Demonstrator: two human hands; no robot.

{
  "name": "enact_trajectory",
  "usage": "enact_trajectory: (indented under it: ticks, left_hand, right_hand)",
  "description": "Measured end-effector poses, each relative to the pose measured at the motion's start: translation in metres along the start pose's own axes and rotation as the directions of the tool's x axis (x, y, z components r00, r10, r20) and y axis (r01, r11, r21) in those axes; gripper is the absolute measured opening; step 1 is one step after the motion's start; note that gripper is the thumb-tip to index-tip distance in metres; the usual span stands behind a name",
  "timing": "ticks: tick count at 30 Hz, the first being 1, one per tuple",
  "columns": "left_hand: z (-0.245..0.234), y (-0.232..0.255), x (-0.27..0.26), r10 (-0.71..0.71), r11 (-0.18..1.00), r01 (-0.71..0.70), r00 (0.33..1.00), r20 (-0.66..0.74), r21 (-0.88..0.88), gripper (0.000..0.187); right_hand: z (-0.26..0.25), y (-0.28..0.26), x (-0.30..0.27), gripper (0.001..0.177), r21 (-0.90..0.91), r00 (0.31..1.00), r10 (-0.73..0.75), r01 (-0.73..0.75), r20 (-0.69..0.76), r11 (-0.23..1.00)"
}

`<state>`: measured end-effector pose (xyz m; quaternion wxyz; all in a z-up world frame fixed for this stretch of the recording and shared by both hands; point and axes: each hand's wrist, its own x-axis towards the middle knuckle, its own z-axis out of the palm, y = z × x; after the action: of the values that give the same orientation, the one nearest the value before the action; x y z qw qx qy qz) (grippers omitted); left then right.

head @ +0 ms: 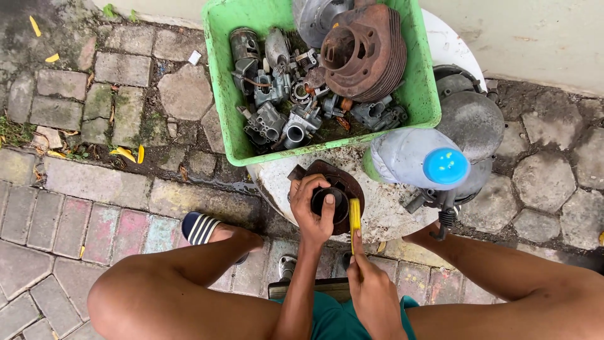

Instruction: Cleaning a motorcycle engine component with a brush and cleaning fluid

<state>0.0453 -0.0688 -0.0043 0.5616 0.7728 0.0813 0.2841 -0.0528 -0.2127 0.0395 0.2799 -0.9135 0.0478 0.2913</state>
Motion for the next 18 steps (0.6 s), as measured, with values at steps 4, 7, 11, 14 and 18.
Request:
enact_trajectory:
  ticks: [4, 7, 11, 14, 18]
  left_hand:
    - [0.003, -0.011, -0.004, 0.026, 1.0, -0.026, 0.999, -0.032, 0.0, 0.036]
    - [0.0, -0.005, -0.004, 0.01, 1.0, -0.011, 0.999, -0.049, -0.023, 0.037]
    - [0.002, -0.006, -0.002, 0.016, 1.0, -0.017, 0.999, -0.046, -0.01, 0.042]
    - [-0.001, -0.003, -0.003, 0.014, 1.0, -0.015, 0.999, -0.037, -0.001, 0.044]
    - [-0.001, -0.001, 0.001, 0.042, 0.999, -0.042, 0.998, -0.04, 0.0, 0.041]
  right_hand:
    - [-0.026, -0.033, 0.038, 0.064, -0.111, 0.992, -0.109, 0.101, -0.065, 0.989]
    - [-0.034, -0.043, 0.043, 0.061, -0.115, 0.98, -0.142, 0.127, -0.138, 0.985]
    - [-0.014, -0.024, 0.003, 0.063, -0.038, 0.99, -0.09, 0.087, -0.105, 0.996]
    - [-0.004, -0.017, -0.007, 0.061, 0.021, 0.991, -0.094, 0.096, -0.092, 0.995]
    - [-0.02, -0.038, 0.032, 0.062, -0.096, 0.972, -0.15, 0.135, -0.179, 0.986]
